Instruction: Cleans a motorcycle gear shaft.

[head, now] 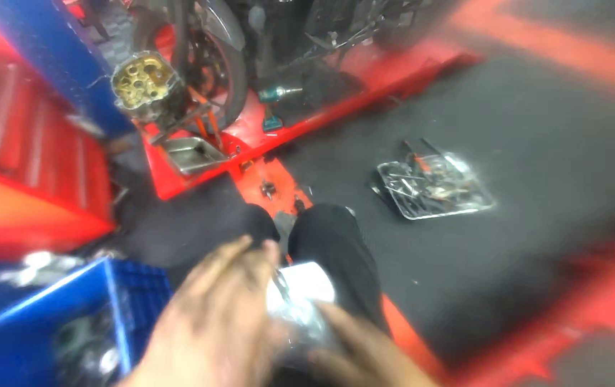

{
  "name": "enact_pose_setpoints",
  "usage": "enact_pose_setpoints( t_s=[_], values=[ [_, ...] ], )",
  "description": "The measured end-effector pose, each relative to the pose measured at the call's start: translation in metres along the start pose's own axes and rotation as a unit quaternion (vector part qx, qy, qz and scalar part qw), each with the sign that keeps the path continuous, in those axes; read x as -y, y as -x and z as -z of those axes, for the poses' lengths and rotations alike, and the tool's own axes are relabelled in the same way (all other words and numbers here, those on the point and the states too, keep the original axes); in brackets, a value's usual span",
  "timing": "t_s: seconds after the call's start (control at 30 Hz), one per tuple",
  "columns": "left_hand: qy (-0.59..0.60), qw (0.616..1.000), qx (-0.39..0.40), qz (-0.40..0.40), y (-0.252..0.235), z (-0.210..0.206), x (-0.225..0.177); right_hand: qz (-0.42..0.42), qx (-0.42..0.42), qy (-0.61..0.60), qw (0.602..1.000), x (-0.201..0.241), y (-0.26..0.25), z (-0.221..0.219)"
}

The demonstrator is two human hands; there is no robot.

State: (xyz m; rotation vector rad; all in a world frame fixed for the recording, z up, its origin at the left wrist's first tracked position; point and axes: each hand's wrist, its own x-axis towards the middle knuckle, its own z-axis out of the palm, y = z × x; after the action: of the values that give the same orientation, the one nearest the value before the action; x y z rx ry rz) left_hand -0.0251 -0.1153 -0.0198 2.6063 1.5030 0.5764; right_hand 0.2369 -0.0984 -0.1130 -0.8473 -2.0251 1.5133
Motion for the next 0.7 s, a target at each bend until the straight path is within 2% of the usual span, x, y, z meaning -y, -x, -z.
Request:
enact_pose_setpoints(
  t_s=[0.03, 0.1, 0.13, 0.2, 0.27, 0.3, 0.37, 0.4, 0.47, 0.53, 0.6, 0.7],
  values=[
    [-0.005, 0.998, 0.009, -0.059, -0.003, -0.002, -0.007, 0.007, -0.005, 0.014, 1.000, 0.000, -0.002, 0.000],
    [-0.039, 0.987, 0.088, -0.130, -0.006, -0.023, -0.016, 0.017, 0.001, 0.016, 1.000, 0.003, -0.004, 0.001],
    [-0.059, 0.982, 0.109, -0.144, -0.007, -0.037, -0.014, 0.001, 0.020, 0.003, 1.000, 0.006, -0.006, 0.003],
    [-0.075, 0.983, 0.085, -0.146, -0.009, -0.057, -0.004, -0.051, 0.052, -0.049, 0.996, 0.010, -0.009, 0.012],
    [-0.060, 0.989, 0.068, -0.117, -0.008, -0.062, 0.001, -0.070, 0.027, -0.070, 0.995, 0.007, -0.007, 0.017],
    [-0.042, 0.991, 0.092, -0.089, -0.008, -0.060, 0.001, -0.062, -0.002, -0.054, 0.997, 0.007, -0.005, 0.019],
    [0.040, 0.974, 0.223, 0.019, -0.014, -0.047, -0.003, -0.009, -0.055, 0.034, 0.998, 0.007, -0.003, 0.019],
    [0.104, 0.937, 0.318, 0.095, -0.022, -0.038, -0.005, 0.033, -0.077, 0.093, 0.992, 0.006, -0.002, 0.017],
    [0.204, 0.860, 0.428, 0.189, -0.033, -0.035, 0.001, 0.111, -0.096, 0.209, 0.967, 0.002, -0.003, 0.015],
    [0.293, 0.797, 0.479, 0.222, -0.033, -0.038, 0.011, 0.164, -0.095, 0.276, 0.942, -0.004, -0.003, 0.014],
    [0.395, 0.735, 0.507, 0.216, -0.030, -0.042, 0.019, 0.210, -0.077, 0.293, 0.929, -0.008, -0.004, 0.016],
    [0.567, 0.600, 0.522, 0.215, -0.025, -0.050, 0.021, 0.236, -0.071, 0.295, 0.923, -0.011, -0.007, 0.021]
  ],
)
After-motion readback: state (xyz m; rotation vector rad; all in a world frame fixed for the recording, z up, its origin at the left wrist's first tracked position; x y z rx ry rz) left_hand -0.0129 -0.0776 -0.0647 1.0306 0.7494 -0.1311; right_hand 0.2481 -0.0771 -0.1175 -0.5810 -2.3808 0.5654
